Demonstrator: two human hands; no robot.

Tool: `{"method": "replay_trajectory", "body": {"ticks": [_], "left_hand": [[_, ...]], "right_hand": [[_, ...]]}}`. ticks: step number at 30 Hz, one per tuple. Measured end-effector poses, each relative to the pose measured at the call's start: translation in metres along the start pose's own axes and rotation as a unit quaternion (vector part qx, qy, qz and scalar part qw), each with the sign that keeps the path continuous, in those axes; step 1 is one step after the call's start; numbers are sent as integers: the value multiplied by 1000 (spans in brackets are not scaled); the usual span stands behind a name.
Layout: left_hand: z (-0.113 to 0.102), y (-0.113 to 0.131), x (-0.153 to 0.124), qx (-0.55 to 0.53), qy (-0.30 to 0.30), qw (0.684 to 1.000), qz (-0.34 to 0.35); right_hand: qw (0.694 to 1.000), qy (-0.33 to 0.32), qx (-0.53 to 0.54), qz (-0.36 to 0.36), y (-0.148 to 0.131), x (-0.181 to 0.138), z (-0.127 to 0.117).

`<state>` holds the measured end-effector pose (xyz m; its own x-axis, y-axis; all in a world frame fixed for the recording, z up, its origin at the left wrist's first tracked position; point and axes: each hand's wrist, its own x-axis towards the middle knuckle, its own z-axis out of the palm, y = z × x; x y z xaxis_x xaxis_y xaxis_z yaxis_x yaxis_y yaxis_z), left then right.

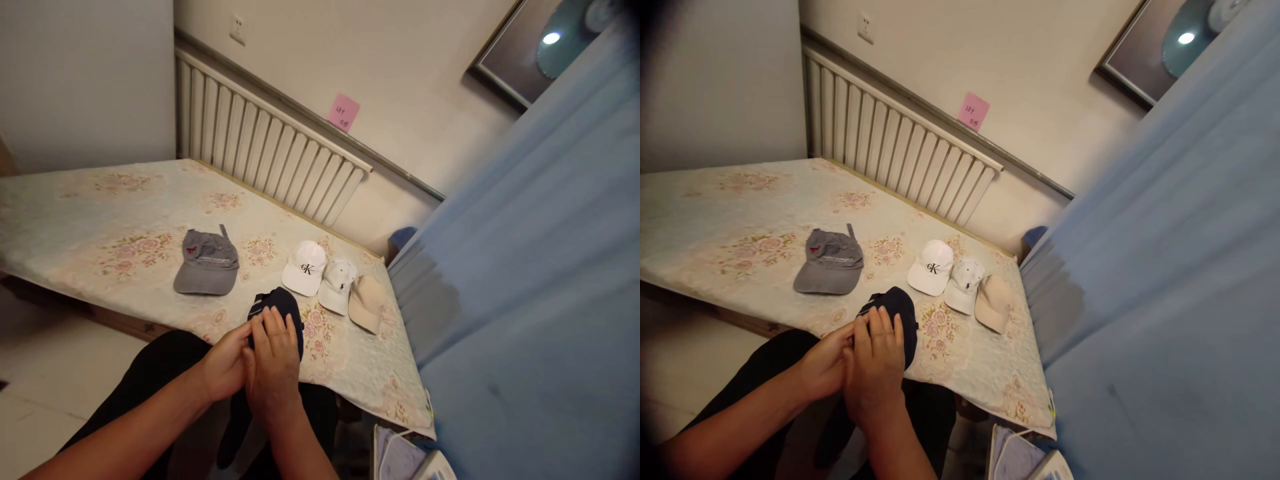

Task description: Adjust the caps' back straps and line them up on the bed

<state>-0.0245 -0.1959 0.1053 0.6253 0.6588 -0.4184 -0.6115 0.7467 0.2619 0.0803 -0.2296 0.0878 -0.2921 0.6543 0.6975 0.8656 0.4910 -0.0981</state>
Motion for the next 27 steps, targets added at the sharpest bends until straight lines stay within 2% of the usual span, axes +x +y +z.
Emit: {"method": "replay_trajectory", "body": {"ticks": [6,11,13,15,18,22,25,27], "left_hand": [[-5,-1,-5,2,-37,998,48],[-10,-2,-6,-6,-62,998,30],[-11,-1,-6,-3,-66,997,27],[-11,-1,-7,1,-69,997,26],[-10,0,-8,1,-77,997,25],[-9,1,-11,-3,-65,998,-17],[-10,1,-12,-14,-55,998,-20],[-11,1,-12,-15,-69,997,-21]], "right_hand": [[998,-9,14,64,18,-5,1],[984,-20,54,169,27,-11,0],[981,-13,55,186,26,-12,-2],[985,-3,38,170,21,-11,-4],[994,8,2,105,8,-7,-10],[999,4,-7,36,-11,1,-13],[1000,8,-2,16,-16,3,-9],[1000,10,-6,23,-13,3,-7]]}}
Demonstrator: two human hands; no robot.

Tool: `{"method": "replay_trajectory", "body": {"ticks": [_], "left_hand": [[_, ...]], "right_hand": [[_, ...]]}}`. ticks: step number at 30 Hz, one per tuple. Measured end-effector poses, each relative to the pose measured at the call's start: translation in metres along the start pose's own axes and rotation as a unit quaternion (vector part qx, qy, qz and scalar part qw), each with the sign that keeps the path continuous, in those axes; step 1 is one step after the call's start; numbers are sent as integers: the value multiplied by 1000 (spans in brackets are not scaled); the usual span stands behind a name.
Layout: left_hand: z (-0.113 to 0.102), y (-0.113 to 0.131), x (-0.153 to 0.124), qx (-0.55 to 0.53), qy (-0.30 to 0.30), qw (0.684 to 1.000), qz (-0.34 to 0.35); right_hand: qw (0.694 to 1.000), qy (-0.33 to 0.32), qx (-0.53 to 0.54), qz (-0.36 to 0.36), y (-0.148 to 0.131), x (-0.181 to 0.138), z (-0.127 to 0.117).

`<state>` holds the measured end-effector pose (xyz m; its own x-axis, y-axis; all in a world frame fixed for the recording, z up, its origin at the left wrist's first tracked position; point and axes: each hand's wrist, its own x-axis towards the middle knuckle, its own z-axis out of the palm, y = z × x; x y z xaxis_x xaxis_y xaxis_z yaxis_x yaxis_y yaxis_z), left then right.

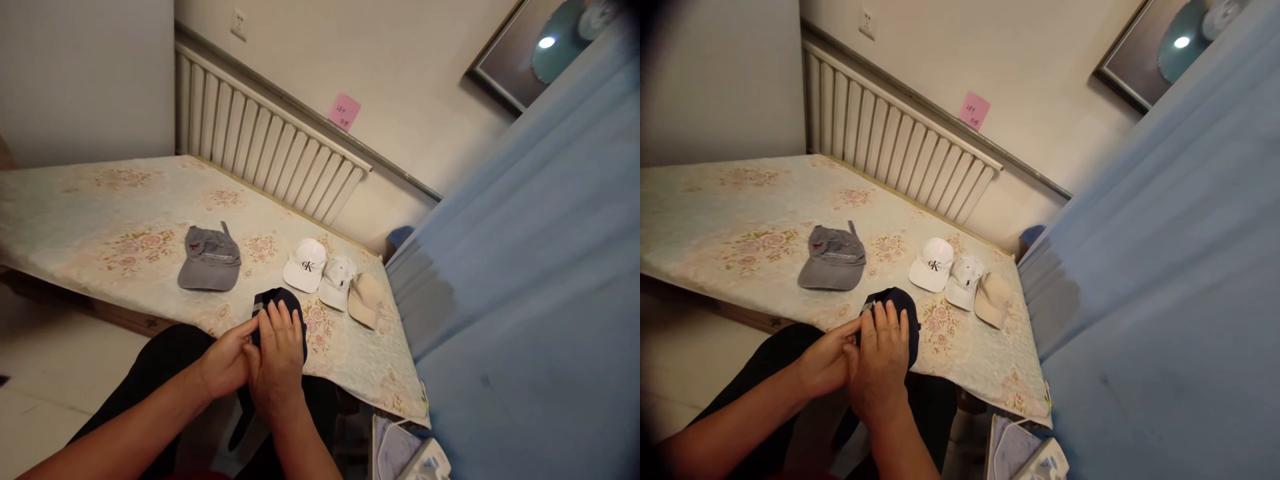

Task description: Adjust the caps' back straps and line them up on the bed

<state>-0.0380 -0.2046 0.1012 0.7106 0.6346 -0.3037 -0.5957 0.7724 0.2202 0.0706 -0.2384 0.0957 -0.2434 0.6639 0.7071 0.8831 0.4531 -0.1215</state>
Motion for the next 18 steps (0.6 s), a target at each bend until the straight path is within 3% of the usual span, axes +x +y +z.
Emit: {"method": "replay_trajectory", "body": {"ticks": [5,10,12,15,18], "left_hand": [[-2,-2,1,3,-38,999,27],[-6,-2,3,22,-23,999,17],[-8,-2,4,30,-21,999,11],[-8,-2,6,42,-23,999,24],[-6,-3,6,45,-27,998,24]], "right_hand": [[998,-20,7,54,24,-5,3],[977,-36,73,196,45,-11,8],[972,-30,78,221,46,-13,7],[983,-3,41,178,37,-11,3],[998,7,12,66,21,-6,-3]]}}
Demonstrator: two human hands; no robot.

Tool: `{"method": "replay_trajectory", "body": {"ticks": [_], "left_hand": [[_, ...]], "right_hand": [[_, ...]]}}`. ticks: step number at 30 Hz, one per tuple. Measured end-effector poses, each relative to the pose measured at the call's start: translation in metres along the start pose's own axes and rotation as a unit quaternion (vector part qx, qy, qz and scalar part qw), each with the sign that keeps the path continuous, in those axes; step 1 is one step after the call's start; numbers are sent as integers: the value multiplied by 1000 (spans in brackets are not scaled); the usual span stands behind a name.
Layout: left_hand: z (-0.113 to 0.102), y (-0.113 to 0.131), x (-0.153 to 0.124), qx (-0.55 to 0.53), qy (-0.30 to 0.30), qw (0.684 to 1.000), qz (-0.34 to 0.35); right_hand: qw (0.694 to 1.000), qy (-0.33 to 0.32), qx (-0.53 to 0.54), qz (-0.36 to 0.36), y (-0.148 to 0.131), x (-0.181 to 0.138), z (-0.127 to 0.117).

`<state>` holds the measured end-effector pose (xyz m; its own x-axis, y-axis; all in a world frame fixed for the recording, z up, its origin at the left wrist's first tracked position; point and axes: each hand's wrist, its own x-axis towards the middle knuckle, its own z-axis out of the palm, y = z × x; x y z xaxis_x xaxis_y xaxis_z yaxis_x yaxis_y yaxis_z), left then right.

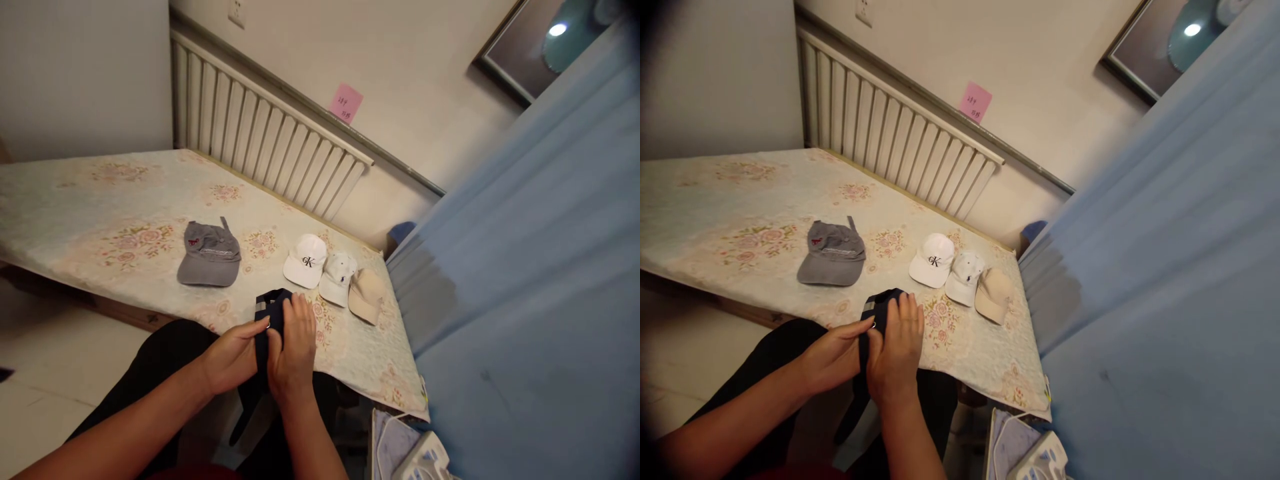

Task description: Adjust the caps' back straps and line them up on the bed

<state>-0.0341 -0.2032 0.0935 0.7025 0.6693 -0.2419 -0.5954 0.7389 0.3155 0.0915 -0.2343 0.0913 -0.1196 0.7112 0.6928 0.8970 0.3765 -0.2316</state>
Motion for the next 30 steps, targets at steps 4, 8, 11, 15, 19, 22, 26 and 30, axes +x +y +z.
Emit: {"method": "replay_trajectory", "body": {"ticks": [4,8,11,15,19,22,26,30], "left_hand": [[4,0,-3,-15,33,999,-27],[5,0,-5,-20,20,999,-22],[5,-1,-5,-18,5,1000,8],[3,-2,-4,-18,-19,1000,6],[3,-1,-3,-17,19,999,32],[5,1,-4,-13,51,997,52],[7,3,-6,-8,86,994,60],[4,5,-6,-12,90,995,40]], "right_hand": [[996,-17,-15,-81,-15,4,1],[998,-23,-35,-56,-10,1,6],[998,-40,-31,-21,-1,-3,5],[999,-40,-16,14,4,-7,2],[999,-39,-16,9,-1,-10,4],[999,-45,-19,-1,-6,-12,5],[999,-48,-17,-17,-11,-14,5],[998,-51,-19,-35,-17,-15,5]]}}
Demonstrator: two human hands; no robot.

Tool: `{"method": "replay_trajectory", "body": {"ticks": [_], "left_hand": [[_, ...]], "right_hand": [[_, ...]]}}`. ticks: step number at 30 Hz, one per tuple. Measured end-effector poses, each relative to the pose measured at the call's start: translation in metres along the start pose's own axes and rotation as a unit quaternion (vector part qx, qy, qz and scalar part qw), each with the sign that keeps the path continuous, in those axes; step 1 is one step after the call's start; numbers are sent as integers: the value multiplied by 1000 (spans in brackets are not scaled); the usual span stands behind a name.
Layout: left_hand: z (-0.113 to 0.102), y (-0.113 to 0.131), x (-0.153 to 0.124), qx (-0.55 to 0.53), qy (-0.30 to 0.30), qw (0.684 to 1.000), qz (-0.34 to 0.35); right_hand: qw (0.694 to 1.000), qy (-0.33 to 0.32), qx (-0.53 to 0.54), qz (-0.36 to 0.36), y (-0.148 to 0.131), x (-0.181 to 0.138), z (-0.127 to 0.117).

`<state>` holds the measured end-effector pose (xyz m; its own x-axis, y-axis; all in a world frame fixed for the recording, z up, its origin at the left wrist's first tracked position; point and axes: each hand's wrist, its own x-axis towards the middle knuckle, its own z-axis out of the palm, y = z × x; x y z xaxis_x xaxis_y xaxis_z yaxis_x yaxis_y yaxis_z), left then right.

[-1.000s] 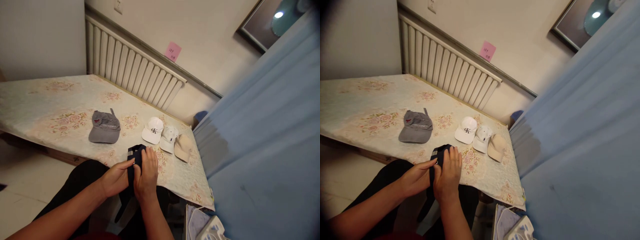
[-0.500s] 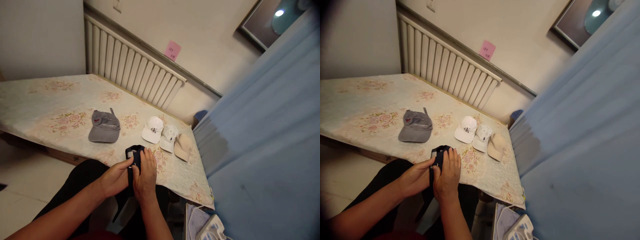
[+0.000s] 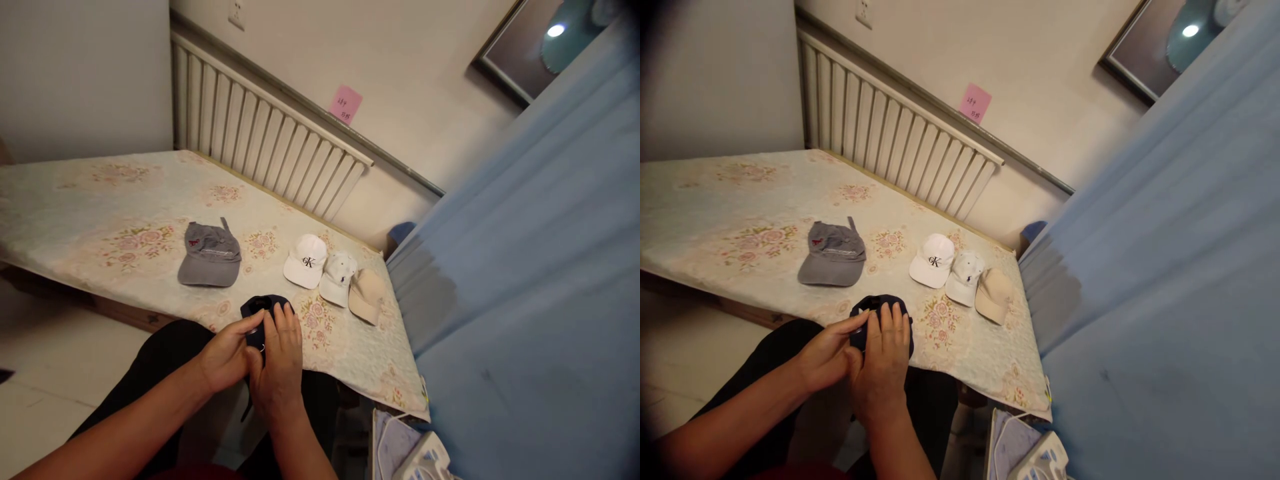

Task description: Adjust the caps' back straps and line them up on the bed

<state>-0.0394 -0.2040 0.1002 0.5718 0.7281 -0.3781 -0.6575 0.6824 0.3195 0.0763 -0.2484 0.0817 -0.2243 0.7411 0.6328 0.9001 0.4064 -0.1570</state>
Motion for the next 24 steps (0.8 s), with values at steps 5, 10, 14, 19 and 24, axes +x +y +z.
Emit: {"method": "replay_trajectory", "body": {"ticks": [5,10,14,19,24], "left_hand": [[-3,0,1,15,-17,999,-39],[-1,0,-1,46,-38,998,-5],[-1,0,-3,60,-63,996,-22],[-3,-1,-3,65,-63,996,-26],[-6,-3,0,61,-80,995,-25]], "right_hand": [[1000,4,-1,-11,-1,1,1],[999,1,24,40,9,0,1],[993,17,70,92,20,-1,0],[984,19,94,147,25,-3,-3],[997,30,44,56,12,-2,-8]]}}
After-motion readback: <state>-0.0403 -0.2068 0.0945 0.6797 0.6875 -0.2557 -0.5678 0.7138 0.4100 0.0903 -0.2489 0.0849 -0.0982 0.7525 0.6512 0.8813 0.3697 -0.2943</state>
